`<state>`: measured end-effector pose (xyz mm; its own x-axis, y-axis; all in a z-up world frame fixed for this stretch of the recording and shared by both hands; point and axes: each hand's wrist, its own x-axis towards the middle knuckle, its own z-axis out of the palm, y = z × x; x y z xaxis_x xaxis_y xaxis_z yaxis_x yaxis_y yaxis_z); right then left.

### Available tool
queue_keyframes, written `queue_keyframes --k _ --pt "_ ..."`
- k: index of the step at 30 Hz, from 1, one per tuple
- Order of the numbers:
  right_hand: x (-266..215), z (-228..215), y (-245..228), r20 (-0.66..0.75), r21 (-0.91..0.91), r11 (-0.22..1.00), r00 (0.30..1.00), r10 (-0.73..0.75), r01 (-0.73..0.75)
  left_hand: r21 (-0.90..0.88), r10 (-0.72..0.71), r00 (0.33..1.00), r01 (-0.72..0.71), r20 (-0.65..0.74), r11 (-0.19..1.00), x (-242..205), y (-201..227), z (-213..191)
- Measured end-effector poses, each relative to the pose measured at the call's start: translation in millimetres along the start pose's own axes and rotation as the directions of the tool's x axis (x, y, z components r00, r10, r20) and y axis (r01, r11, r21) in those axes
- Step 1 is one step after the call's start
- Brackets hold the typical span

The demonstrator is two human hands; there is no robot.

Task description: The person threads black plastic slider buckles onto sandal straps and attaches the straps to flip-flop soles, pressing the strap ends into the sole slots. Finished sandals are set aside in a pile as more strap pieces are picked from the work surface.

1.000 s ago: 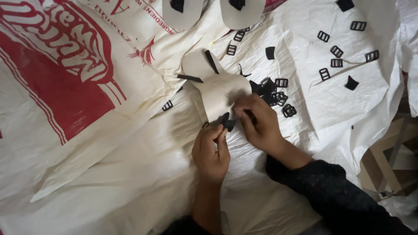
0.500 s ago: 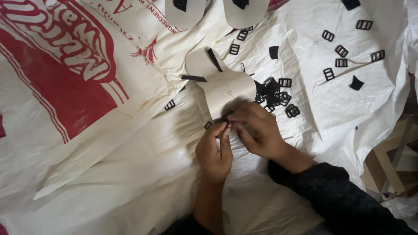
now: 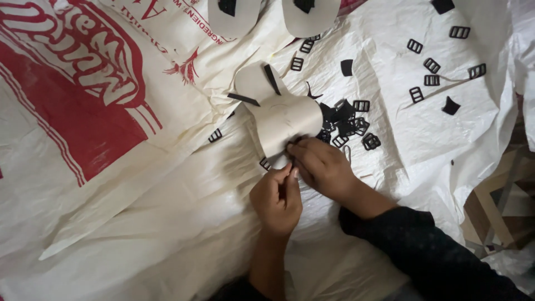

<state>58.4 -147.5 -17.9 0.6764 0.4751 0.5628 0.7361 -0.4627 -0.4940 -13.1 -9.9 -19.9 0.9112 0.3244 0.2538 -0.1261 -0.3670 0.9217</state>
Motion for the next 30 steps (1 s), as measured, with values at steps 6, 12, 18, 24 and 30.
queue_keyframes --k 6,12,18,24,30 --pt "-8.8 -4.4 8.8 0.026 0.179 0.981 0.997 0.076 -0.079 -0.157 0.043 0.993 -0.060 -0.109 0.986 14.2 11.5 -3.8" --pt "-12.5 -6.3 3.0 0.147 0.370 0.919 0.985 0.088 -0.137 -0.500 -0.285 0.942 0.336 0.177 0.798 3.3 -26.4 -9.1" --pt "-7.2 -11.5 -1.1 0.232 0.488 0.816 0.947 0.223 -0.311 -0.504 -0.383 0.891 0.453 0.242 0.736 4.0 -28.3 -10.0" --pt "-5.7 -42.0 13.0 -0.012 0.224 0.883 0.905 0.426 -0.413 -0.472 -0.405 0.906 0.411 0.120 0.780 9.1 -20.7 -7.6" --pt "6.9 -72.4 30.5 0.081 -0.330 0.756 0.781 0.620 -0.566 -0.454 -0.371 0.926 0.360 0.068 0.815 5.7 -25.0 -5.9"
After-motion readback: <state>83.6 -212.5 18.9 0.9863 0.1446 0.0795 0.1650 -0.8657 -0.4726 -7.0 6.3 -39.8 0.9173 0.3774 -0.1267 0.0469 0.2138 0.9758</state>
